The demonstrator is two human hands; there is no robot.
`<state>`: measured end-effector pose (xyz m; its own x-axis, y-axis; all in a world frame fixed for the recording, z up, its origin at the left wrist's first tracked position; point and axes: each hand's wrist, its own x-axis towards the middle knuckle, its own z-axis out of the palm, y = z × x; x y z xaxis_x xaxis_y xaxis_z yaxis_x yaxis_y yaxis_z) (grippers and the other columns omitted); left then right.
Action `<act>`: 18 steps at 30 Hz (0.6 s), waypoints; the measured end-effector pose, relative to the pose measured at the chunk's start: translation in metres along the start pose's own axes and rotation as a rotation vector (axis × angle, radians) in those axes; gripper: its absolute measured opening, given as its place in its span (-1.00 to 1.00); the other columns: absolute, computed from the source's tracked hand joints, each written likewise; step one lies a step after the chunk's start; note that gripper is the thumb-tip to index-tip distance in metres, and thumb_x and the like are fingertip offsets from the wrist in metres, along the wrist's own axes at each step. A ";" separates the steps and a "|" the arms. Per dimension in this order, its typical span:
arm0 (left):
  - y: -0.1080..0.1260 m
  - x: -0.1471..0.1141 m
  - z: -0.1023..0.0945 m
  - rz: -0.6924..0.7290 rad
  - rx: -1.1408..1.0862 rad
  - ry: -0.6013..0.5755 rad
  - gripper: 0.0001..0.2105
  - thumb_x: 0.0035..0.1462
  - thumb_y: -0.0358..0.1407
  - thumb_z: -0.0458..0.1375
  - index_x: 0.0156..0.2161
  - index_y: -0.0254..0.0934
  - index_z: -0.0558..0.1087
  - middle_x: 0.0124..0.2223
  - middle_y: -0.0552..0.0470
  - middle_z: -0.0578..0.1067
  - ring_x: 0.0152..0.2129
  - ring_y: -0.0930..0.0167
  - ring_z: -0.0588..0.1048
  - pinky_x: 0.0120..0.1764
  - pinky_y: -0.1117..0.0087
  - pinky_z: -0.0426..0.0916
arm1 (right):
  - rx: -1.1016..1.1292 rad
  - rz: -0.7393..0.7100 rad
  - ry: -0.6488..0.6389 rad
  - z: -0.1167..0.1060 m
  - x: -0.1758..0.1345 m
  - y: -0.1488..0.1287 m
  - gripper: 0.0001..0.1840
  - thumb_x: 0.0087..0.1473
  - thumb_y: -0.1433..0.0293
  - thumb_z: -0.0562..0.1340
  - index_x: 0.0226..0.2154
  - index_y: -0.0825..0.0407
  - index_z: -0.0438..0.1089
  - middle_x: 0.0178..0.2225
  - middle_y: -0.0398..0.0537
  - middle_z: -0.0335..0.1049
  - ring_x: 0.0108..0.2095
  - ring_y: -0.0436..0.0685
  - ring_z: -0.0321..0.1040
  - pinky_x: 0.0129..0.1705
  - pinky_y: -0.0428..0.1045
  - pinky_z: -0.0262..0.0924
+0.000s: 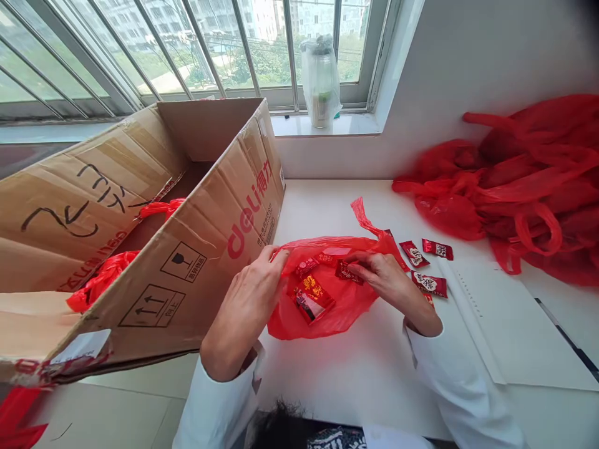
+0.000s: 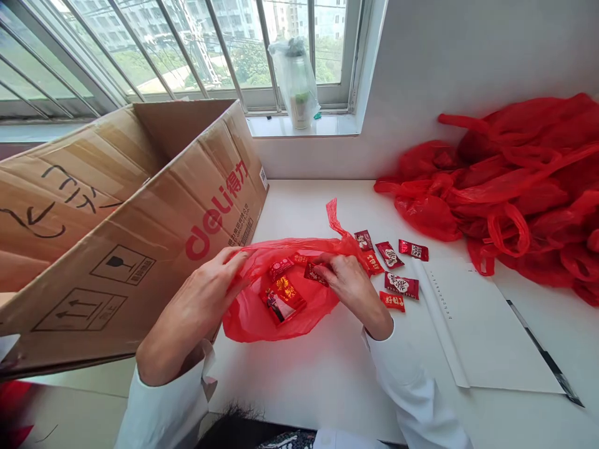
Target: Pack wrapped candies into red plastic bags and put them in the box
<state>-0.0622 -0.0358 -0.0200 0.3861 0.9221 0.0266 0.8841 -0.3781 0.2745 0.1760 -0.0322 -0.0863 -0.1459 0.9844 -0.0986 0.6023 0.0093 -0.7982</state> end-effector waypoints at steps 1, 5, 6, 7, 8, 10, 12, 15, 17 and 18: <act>0.003 0.002 -0.002 0.000 -0.023 0.008 -0.71 0.22 -0.50 -0.06 -0.04 -0.16 0.35 -0.07 0.01 0.43 -0.25 0.34 0.52 -0.14 0.31 0.43 | -0.014 -0.006 -0.001 0.002 0.001 -0.001 -0.74 0.15 0.29 0.09 -0.31 0.00 0.47 -0.50 -0.17 0.44 -0.48 0.02 0.29 -0.40 -0.08 0.04; 0.006 0.007 -0.003 0.050 -0.076 0.100 -0.73 0.25 -0.46 -0.08 0.00 -0.19 0.30 0.00 0.00 0.39 -0.16 0.33 0.49 -0.12 0.34 0.41 | 0.015 -0.065 -0.026 0.016 0.006 -0.005 -0.72 0.18 0.33 0.03 -0.36 0.00 0.43 -0.45 -0.17 0.44 -0.46 0.01 0.28 -0.40 -0.09 0.05; 0.005 0.008 -0.002 0.068 -0.078 0.117 -0.72 0.25 -0.44 -0.08 0.02 -0.20 0.29 0.04 -0.02 0.37 -0.11 0.31 0.47 -0.11 0.33 0.41 | 0.022 -0.078 -0.029 0.021 0.008 -0.005 -0.71 0.19 0.34 0.01 -0.37 0.01 0.42 -0.46 -0.16 0.43 -0.46 0.01 0.28 -0.41 -0.08 0.05; 0.004 0.009 -0.001 0.083 -0.077 0.127 -0.71 0.25 -0.44 -0.08 0.04 -0.21 0.28 0.09 -0.05 0.35 -0.05 0.30 0.45 -0.09 0.33 0.41 | 0.027 -0.091 -0.030 0.026 0.009 -0.005 -0.70 0.19 0.35 0.00 -0.37 0.01 0.42 -0.47 -0.15 0.42 -0.47 0.02 0.27 -0.41 -0.08 0.06; 0.003 0.010 0.001 0.094 -0.072 0.132 -0.69 0.24 -0.43 -0.08 0.07 -0.22 0.27 0.12 -0.07 0.32 -0.01 0.28 0.43 -0.08 0.32 0.41 | 0.026 -0.106 -0.028 0.030 0.010 -0.006 -0.69 0.20 0.37 -0.01 -0.35 0.02 0.43 -0.46 -0.14 0.43 -0.46 0.03 0.28 -0.41 -0.07 0.07; 0.000 0.011 0.003 0.102 -0.049 0.138 -0.66 0.22 -0.42 -0.07 0.10 -0.25 0.25 0.16 -0.10 0.31 0.02 0.27 0.41 -0.07 0.31 0.42 | -0.024 -0.144 -0.005 0.035 0.007 -0.009 -0.71 0.18 0.41 0.01 -0.26 0.02 0.44 -0.37 -0.08 0.47 -0.39 0.07 0.34 -0.36 -0.05 0.13; -0.004 0.013 0.005 0.107 -0.019 0.159 -0.65 0.22 -0.38 -0.06 0.11 -0.26 0.25 0.16 -0.12 0.31 0.00 0.24 0.43 -0.05 0.27 0.42 | -0.120 -0.177 0.035 0.032 -0.001 -0.015 -0.68 0.17 0.45 0.02 -0.15 0.01 0.44 -0.23 -0.01 0.48 -0.27 0.13 0.38 -0.29 -0.02 0.17; -0.012 0.018 0.009 0.125 -0.001 0.196 -0.61 0.22 -0.28 -0.06 0.14 -0.28 0.23 0.14 -0.15 0.34 -0.02 0.18 0.44 -0.03 0.19 0.42 | -0.092 -0.222 0.026 0.012 -0.024 -0.022 -0.66 0.21 0.45 0.01 -0.13 -0.03 0.46 -0.20 -0.04 0.49 -0.23 0.11 0.41 -0.23 -0.03 0.21; -0.017 0.022 0.012 0.119 -0.007 0.204 -0.60 0.23 -0.22 -0.07 0.16 -0.25 0.22 0.13 -0.15 0.36 -0.02 0.15 0.45 -0.03 0.14 0.41 | 0.067 -0.201 0.080 -0.008 -0.041 -0.019 -0.70 0.22 0.38 0.05 -0.17 -0.07 0.48 -0.29 -0.12 0.51 -0.29 0.05 0.43 -0.24 -0.08 0.24; -0.019 0.024 0.013 0.113 -0.014 0.204 -0.60 0.24 -0.20 -0.07 0.16 -0.23 0.21 0.13 -0.14 0.37 -0.03 0.14 0.45 -0.04 0.12 0.41 | 0.128 -0.151 0.170 -0.019 -0.048 -0.012 -0.72 0.22 0.33 0.07 -0.17 -0.08 0.48 -0.33 -0.15 0.51 -0.33 0.03 0.43 -0.26 -0.09 0.24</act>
<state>-0.0666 -0.0078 -0.0370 0.4201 0.8718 0.2518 0.8339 -0.4804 0.2719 0.1906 -0.0764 -0.0610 -0.0866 0.9890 0.1200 0.4776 0.1469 -0.8662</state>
